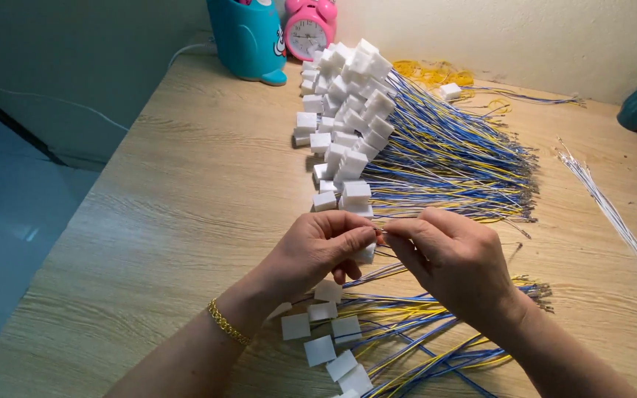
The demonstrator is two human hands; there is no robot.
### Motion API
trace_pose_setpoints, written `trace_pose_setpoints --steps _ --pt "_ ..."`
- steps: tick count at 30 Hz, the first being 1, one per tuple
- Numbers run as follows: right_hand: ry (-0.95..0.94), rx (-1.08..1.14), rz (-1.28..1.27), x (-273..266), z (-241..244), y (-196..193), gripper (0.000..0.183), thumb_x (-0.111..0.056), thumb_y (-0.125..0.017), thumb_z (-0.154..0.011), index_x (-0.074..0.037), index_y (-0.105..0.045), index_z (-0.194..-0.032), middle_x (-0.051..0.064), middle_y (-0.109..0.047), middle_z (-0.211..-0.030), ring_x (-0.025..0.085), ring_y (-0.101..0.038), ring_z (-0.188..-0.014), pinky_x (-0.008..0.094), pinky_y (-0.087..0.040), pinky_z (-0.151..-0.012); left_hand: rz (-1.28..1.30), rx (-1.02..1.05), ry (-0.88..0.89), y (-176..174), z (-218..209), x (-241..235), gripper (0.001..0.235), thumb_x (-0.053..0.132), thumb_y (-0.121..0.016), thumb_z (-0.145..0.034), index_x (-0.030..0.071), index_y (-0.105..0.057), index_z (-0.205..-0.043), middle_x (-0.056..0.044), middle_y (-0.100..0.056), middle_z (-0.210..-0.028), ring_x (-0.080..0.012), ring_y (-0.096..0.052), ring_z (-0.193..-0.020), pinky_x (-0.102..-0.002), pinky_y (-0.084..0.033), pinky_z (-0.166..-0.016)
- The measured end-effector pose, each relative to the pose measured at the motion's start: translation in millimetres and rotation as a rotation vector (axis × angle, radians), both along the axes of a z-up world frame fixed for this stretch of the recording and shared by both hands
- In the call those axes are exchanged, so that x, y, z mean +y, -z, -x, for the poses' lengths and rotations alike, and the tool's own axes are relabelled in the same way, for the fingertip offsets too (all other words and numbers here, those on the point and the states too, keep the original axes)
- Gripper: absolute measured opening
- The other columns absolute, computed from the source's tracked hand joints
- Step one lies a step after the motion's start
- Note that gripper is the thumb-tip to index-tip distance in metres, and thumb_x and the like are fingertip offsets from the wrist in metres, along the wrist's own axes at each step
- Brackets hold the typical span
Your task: Assembling wire harnesses by manually attaching white plastic connectors to the ends of wire bundles.
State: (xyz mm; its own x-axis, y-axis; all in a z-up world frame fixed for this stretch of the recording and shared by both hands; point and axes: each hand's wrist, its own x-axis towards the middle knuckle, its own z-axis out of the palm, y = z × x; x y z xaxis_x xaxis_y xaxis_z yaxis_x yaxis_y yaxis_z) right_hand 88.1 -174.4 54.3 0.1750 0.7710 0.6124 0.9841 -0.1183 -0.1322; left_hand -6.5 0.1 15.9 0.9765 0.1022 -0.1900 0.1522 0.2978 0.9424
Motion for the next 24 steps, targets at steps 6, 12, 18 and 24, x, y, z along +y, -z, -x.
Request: trace_pose_setpoints --steps 6,12,18,24 --pt "0.001 -0.018 -0.051 -2.1 0.4 4.2 0.007 -0.013 -0.070 -0.090 -0.010 -0.066 -0.094 0.004 -0.061 -0.072 0.019 -0.055 -0.057 0.031 -0.043 -0.051 0.037 0.014 0.029 -6.1 1.9 -3.9 0.020 0.019 -0.062 -0.092 0.001 -0.069 -0.096 -0.010 -0.063 -0.075 -0.0159 -0.058 -0.052 -0.021 -0.042 -0.043" --pt "-0.054 -0.029 0.007 -3.4 1.8 -4.3 0.006 -0.013 -0.065 -0.092 -0.008 -0.065 -0.088 0.004 -0.058 -0.068 0.021 -0.051 -0.054 0.034 -0.039 -0.049 -0.024 -0.020 0.053 -2.9 1.2 -1.6 0.016 0.016 -0.065 -0.090 0.001 -0.072 -0.090 -0.008 -0.060 -0.066 -0.0137 -0.053 -0.048 -0.022 -0.042 -0.042" --pt "-0.048 0.193 0.038 -8.8 2.2 -10.9 0.005 -0.013 -0.063 -0.091 -0.008 -0.066 -0.091 0.004 -0.063 -0.074 0.017 -0.058 -0.058 0.029 -0.045 -0.053 -0.051 -0.028 0.074 -5.2 0.9 4.9 0.020 0.019 -0.064 -0.091 0.002 -0.074 -0.093 -0.006 -0.065 -0.075 -0.0133 -0.056 -0.053 -0.022 -0.045 -0.046" --pt "0.052 0.366 -0.002 -15.9 0.2 -16.2 0.003 -0.005 -0.067 -0.086 -0.008 -0.066 -0.085 0.002 -0.061 -0.071 0.011 -0.053 -0.059 0.024 -0.046 -0.052 0.090 -0.181 0.096 11.1 -2.7 12.9 0.033 0.008 -0.058 -0.093 0.004 -0.059 -0.125 -0.008 -0.068 -0.113 -0.0163 -0.061 -0.069 -0.027 -0.049 -0.061"
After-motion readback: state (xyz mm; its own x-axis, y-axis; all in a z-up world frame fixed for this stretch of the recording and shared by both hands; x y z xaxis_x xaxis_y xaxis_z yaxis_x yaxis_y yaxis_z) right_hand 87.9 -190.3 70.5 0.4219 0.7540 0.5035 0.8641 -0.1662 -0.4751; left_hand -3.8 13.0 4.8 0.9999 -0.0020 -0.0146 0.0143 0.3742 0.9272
